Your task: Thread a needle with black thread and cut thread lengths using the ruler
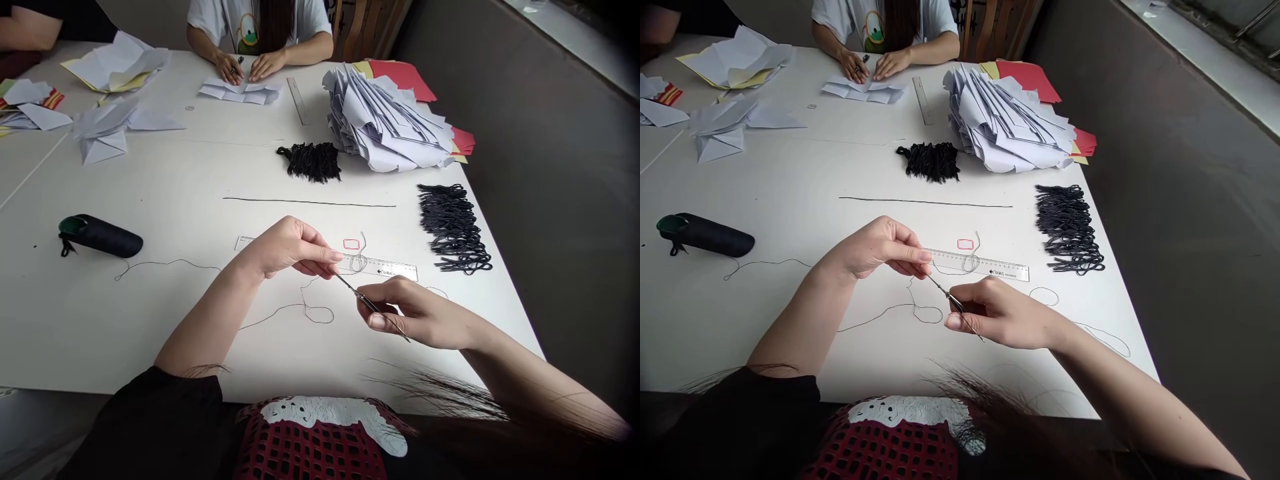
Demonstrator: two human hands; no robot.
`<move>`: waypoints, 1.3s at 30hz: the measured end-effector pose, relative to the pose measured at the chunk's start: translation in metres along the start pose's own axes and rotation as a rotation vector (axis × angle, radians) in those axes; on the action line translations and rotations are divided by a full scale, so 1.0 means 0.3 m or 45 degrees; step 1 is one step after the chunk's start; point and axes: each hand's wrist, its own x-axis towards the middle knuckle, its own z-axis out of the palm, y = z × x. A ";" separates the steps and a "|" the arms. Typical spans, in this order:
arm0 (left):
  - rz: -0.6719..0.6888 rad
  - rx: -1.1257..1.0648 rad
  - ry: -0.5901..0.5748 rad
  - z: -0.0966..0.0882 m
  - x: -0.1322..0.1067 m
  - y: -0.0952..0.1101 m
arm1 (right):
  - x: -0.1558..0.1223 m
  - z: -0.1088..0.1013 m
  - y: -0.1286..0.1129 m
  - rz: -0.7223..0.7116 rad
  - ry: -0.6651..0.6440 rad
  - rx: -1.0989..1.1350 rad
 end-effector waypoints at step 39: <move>0.316 0.109 0.991 -0.148 -0.040 0.021 | -0.071 0.316 0.230 -0.131 0.133 -1.121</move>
